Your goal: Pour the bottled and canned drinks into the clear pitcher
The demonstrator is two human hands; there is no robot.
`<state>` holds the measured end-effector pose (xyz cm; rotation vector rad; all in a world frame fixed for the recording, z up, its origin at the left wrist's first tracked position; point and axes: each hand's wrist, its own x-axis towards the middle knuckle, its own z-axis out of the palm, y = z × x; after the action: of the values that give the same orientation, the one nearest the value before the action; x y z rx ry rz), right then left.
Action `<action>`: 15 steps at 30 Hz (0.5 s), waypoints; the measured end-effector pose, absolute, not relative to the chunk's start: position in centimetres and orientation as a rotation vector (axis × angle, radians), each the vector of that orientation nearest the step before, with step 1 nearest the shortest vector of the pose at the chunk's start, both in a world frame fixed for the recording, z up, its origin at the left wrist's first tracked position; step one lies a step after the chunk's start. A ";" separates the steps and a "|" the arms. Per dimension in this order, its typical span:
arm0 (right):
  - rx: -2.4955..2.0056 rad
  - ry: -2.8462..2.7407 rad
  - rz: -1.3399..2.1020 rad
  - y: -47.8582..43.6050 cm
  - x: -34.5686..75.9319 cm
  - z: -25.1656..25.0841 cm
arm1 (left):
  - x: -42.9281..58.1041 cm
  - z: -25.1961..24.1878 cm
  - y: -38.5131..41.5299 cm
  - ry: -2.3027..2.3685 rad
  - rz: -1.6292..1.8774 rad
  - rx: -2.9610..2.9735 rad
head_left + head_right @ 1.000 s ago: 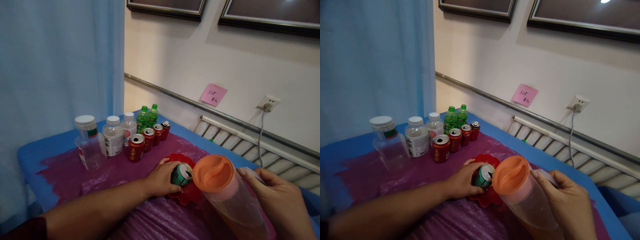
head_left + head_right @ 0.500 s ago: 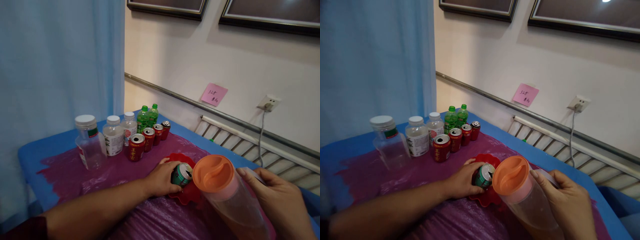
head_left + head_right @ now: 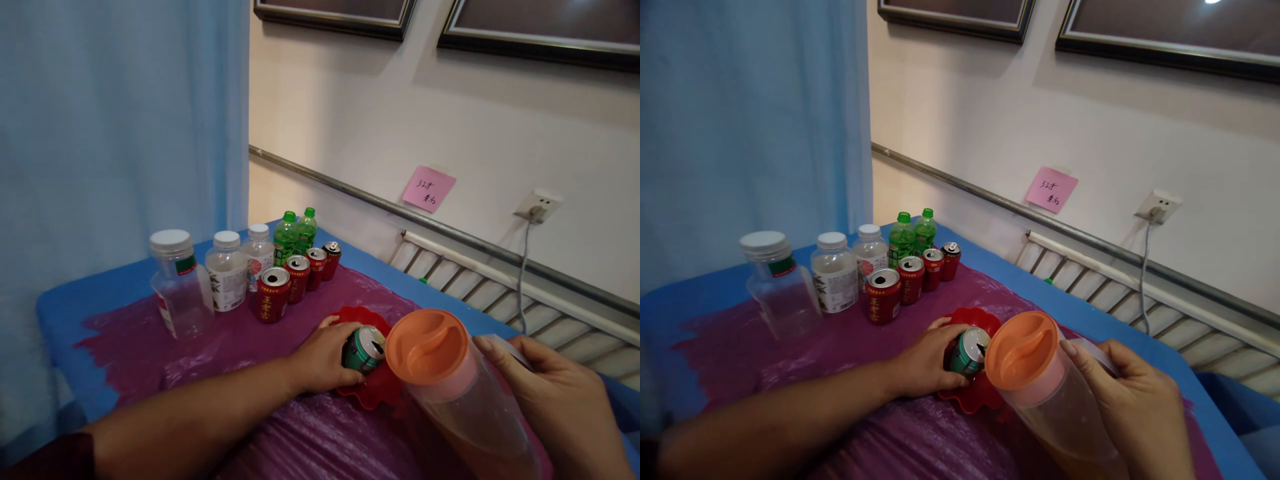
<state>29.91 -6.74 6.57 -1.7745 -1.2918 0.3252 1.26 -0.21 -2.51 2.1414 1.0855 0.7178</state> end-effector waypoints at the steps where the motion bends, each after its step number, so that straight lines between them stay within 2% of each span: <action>1: -1.786 -1.287 0.320 -6.8 29.8 6.6 | 1.3 -2.5 -0.2 1.086 0.712 2.140; 15: -1.738 -1.324 0.218 -6.8 29.2 7.1 | 1.3 -2.5 -0.2 1.092 0.709 2.161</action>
<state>29.15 -6.75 7.14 -1.7381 -1.3243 0.2185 1.27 -0.20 -2.48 2.1609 1.0919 0.7085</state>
